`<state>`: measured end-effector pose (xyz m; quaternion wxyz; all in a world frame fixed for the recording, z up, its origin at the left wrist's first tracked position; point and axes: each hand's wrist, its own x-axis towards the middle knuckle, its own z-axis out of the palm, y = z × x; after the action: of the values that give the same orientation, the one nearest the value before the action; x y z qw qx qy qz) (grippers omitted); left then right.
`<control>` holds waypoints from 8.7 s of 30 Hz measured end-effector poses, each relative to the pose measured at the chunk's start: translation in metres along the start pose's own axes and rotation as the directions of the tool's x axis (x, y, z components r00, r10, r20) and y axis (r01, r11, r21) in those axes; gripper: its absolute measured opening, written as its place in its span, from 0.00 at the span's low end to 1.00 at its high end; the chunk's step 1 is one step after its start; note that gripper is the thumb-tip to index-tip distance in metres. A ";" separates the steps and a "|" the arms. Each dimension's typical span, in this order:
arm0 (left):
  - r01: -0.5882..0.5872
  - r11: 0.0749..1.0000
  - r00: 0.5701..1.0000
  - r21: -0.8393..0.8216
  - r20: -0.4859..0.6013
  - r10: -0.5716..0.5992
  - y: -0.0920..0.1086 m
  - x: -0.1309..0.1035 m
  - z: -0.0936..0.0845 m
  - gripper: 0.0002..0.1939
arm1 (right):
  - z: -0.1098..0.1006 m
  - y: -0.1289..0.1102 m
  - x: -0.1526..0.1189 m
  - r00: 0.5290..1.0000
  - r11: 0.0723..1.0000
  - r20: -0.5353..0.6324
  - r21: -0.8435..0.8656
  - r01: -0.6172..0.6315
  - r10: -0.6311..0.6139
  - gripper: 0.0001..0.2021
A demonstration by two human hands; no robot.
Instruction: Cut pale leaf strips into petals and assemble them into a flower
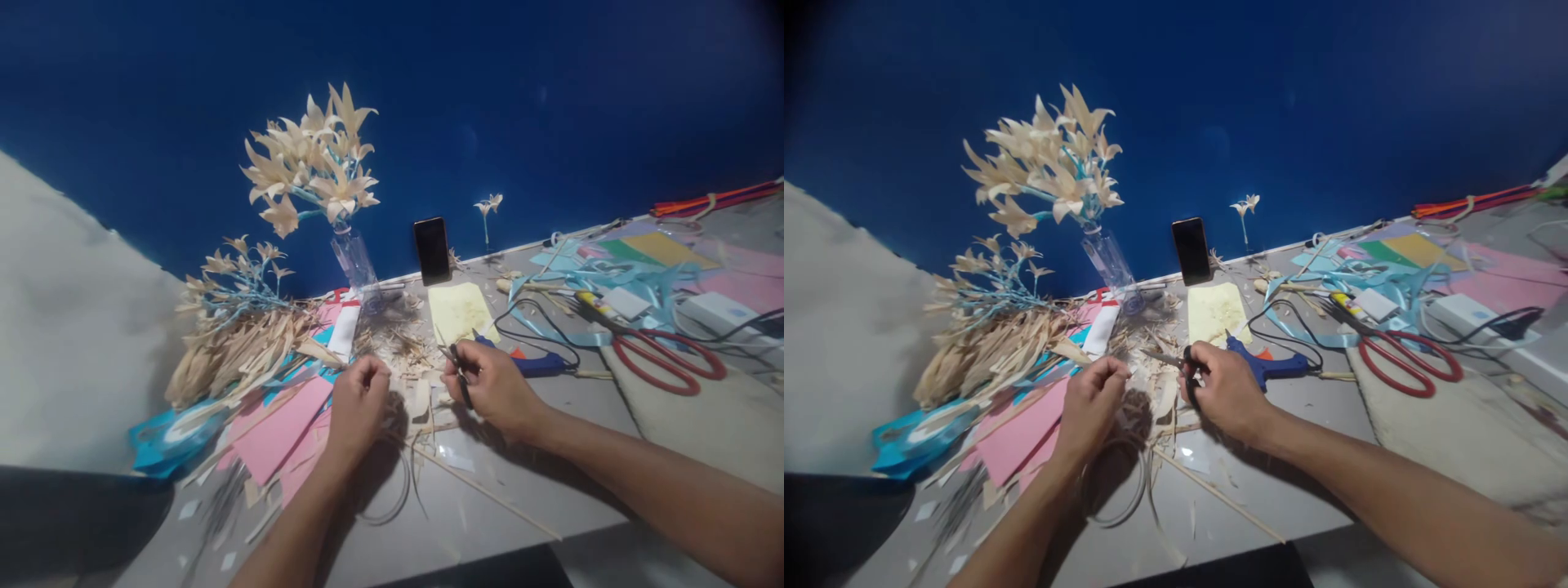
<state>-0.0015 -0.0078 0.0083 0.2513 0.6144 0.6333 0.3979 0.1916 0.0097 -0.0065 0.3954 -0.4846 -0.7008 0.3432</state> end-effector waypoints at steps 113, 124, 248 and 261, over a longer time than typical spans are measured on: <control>0.282 0.554 0.952 -0.783 0.158 -0.261 0.010 -0.016 0.016 0.09 | 0.029 0.004 -0.024 0.756 0.777 0.613 0.351 -0.523 0.232 0.16; 0.289 0.549 0.949 -0.784 0.162 -0.269 0.009 -0.016 0.016 0.09 | 0.028 0.002 -0.023 0.750 0.789 0.614 0.323 -0.523 0.246 0.18; 0.580 0.264 0.814 -0.770 0.558 -0.161 0.006 -0.014 0.018 0.11 | -0.004 -0.011 0.005 0.892 0.674 0.331 0.585 -0.451 0.309 0.18; 0.574 0.339 0.816 -0.745 0.553 -0.166 0.004 -0.015 0.021 0.13 | 0.000 -0.009 0.000 0.903 0.709 0.337 0.567 -0.420 0.265 0.21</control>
<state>0.0191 -0.0187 -0.0028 0.7381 0.2861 0.3887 0.4714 0.1882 0.0074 0.0010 0.3786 -0.4040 -0.4839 0.6777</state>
